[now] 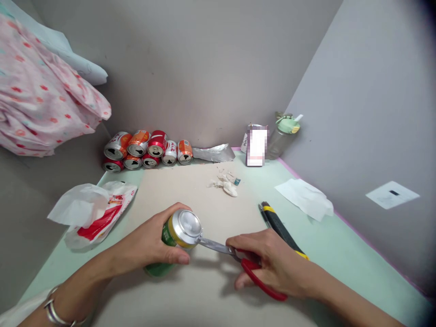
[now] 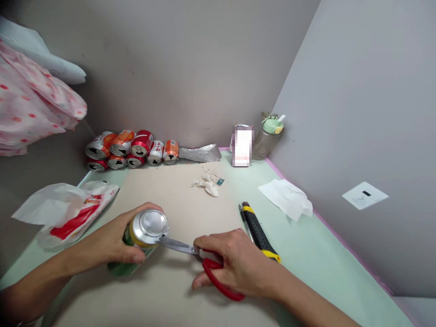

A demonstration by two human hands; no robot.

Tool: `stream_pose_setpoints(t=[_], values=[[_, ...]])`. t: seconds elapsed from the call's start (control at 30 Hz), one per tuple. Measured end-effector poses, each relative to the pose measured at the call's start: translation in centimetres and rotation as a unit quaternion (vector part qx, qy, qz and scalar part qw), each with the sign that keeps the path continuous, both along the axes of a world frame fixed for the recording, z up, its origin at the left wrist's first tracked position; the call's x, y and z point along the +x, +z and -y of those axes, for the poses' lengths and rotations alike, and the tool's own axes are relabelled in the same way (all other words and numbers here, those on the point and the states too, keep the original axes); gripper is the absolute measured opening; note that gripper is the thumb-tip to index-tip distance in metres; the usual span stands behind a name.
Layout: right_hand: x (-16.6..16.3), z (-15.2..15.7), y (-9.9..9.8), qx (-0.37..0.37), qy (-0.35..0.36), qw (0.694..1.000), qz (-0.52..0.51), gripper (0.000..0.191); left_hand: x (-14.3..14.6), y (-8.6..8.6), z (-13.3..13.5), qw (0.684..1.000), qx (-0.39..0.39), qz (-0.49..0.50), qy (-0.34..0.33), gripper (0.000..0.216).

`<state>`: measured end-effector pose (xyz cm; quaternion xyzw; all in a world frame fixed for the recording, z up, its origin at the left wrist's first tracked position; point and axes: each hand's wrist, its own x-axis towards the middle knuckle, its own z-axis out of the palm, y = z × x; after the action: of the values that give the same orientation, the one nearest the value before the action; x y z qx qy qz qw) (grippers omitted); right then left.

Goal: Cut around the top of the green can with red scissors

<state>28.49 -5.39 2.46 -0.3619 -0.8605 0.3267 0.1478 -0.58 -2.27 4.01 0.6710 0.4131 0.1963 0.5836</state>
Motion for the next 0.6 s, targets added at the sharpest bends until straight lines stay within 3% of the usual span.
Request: stream_pose_setpoints(t=[0.2,0.4,0.6], values=[[0.0,0.0,-0.4,0.042,-0.004,0.999,0.017,0.049,0.2,0.4,-0.2,1.0,-0.016,0.0,-0.001,0.056],[0.0,0.0,-0.5,0.08,0.012,0.996,0.025,0.049,-0.1,-0.3,-0.2,0.998,-0.031,0.034,-0.033,0.056],[0.3,0.0,-1.1,0.151,0.03,0.988,0.024,0.058,-0.2,-0.3,-0.1,0.988,-0.098,0.086,-0.081,0.05]])
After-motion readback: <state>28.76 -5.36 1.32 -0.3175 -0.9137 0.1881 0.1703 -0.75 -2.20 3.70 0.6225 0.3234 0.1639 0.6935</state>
